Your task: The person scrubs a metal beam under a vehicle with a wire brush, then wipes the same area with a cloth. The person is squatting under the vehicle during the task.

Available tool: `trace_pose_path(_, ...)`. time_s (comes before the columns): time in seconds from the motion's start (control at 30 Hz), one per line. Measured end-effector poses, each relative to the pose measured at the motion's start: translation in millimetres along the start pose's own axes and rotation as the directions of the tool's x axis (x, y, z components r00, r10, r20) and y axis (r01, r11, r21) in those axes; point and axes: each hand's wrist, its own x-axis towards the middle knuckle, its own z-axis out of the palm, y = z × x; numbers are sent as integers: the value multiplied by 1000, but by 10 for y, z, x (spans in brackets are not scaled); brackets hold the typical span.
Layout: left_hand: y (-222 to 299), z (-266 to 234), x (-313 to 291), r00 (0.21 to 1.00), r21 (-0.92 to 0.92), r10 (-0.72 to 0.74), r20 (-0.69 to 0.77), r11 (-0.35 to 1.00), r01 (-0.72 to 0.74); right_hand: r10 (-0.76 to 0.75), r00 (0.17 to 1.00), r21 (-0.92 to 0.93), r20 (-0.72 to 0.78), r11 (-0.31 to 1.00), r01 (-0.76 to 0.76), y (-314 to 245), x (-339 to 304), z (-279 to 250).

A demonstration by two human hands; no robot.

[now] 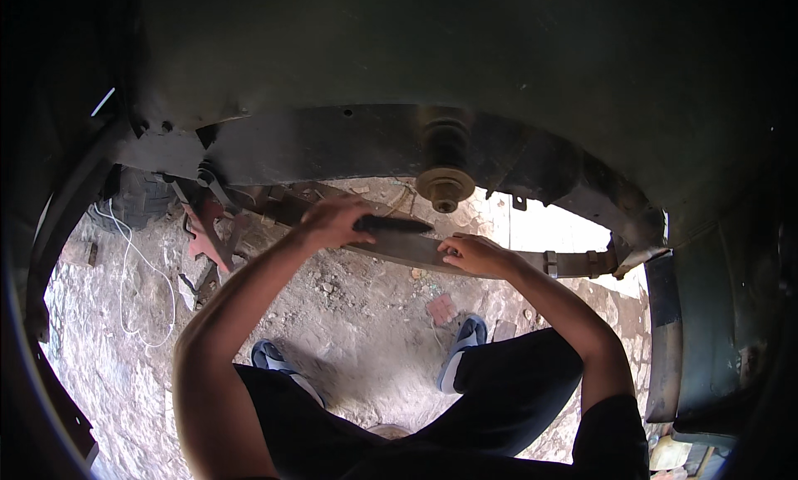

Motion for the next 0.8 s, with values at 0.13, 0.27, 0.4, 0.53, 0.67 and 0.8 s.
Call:
trace_pose_path(0.13,-97,-95,-29,999,30,-37,22,999,37,14,1000,18,2,1000,-14,-58,47,-4)
trace_pose_path(0.27,-171,-351,60,951,5,-306,36,952,306,-43,998,15,-52,999,44,112,19,85)
trace_pose_path(0.4,-100,94,-26,990,-8,2,-139,1000,-3,-14,999,39,-37,999,15,4,49,29)
trace_pose_path(0.53,16,12,51,999,6,-27,-46,1000,27,-61,996,36,-65,997,63,111,37,98)
trace_pose_path(0.67,-204,-190,-26,959,-56,-278,-52,960,275,17,1000,59,-8,998,-16,-131,31,77)
trace_pose_path(0.8,99,77,10,996,26,-66,-56,997,68,-39,999,46,-38,998,41,50,2,32)
